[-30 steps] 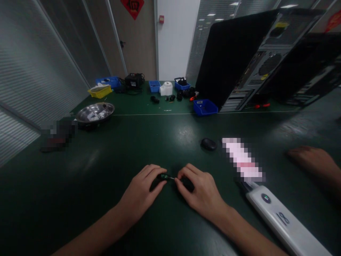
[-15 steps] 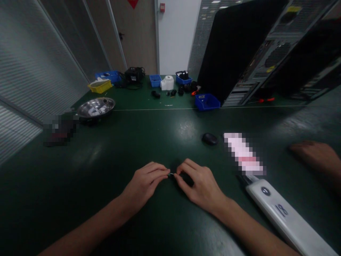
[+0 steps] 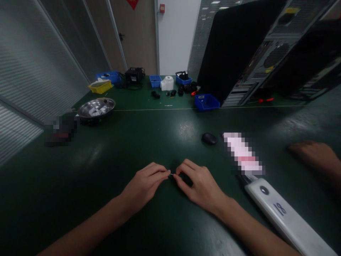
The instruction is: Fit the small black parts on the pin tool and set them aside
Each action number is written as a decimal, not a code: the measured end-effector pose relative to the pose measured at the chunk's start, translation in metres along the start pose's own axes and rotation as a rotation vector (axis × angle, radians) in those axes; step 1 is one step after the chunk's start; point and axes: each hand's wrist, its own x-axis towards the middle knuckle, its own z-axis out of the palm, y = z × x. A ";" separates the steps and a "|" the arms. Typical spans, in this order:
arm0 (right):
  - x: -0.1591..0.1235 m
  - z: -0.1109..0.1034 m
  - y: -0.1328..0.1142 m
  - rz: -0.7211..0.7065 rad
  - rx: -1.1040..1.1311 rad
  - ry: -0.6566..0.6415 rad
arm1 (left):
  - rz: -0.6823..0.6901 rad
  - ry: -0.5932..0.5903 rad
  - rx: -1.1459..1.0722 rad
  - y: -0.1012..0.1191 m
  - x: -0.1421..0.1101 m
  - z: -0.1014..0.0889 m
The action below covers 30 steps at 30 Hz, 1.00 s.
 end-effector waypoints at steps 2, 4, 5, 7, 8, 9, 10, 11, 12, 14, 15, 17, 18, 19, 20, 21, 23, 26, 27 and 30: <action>0.000 0.000 0.000 -0.003 -0.008 -0.001 | 0.032 -0.025 0.056 0.000 -0.001 0.001; 0.001 0.000 0.000 0.004 0.072 0.017 | 0.045 0.009 0.034 0.001 -0.001 0.000; 0.002 -0.001 0.000 0.006 0.121 0.030 | 0.045 0.035 0.006 0.001 -0.001 0.000; 0.003 -0.001 -0.001 0.008 0.199 0.053 | 0.049 0.068 -0.035 0.002 0.000 -0.001; 0.003 -0.001 -0.001 0.009 0.217 0.060 | 0.053 0.061 -0.031 0.002 0.001 -0.002; 0.003 0.000 -0.001 0.012 0.222 0.063 | 0.059 0.041 -0.011 0.003 0.001 -0.002; 0.002 0.001 -0.001 0.017 0.219 0.064 | 0.066 0.016 0.022 0.003 0.001 -0.002; 0.002 0.002 -0.001 0.023 0.214 0.065 | 0.073 -0.013 0.058 0.004 0.000 -0.003; 0.002 0.002 -0.002 0.030 0.208 0.066 | 0.079 -0.034 0.088 0.004 0.000 -0.003; 0.002 0.002 -0.003 0.039 0.220 0.074 | 0.080 -0.038 0.106 0.005 -0.001 -0.003; 0.003 0.001 -0.003 0.042 0.239 0.077 | 0.072 -0.018 0.092 0.005 -0.001 -0.002; 0.005 -0.002 -0.005 0.081 0.293 0.095 | 0.043 0.036 0.032 0.005 0.000 -0.002; 0.006 -0.003 -0.005 0.114 0.321 0.094 | 0.029 0.066 0.003 0.005 0.000 -0.001; 0.007 -0.004 -0.006 0.134 0.345 0.084 | 0.025 0.087 -0.013 0.005 0.000 -0.001; 0.007 -0.005 -0.006 0.151 0.362 0.076 | 0.031 0.096 -0.012 0.005 0.000 -0.001; 0.008 -0.005 -0.007 0.156 0.366 0.066 | 0.046 0.090 0.006 0.005 0.000 -0.001; 0.007 -0.005 -0.007 0.134 0.332 0.054 | 0.069 0.032 0.070 0.005 -0.001 -0.002; 0.004 -0.002 -0.005 0.065 0.188 0.033 | 0.056 -0.090 0.124 0.004 -0.001 -0.005; 0.003 -0.002 -0.004 0.044 0.133 0.021 | 0.048 -0.113 0.123 0.003 0.000 -0.005; 0.002 -0.001 -0.001 0.020 0.034 0.003 | 0.019 -0.120 0.086 -0.001 0.002 -0.006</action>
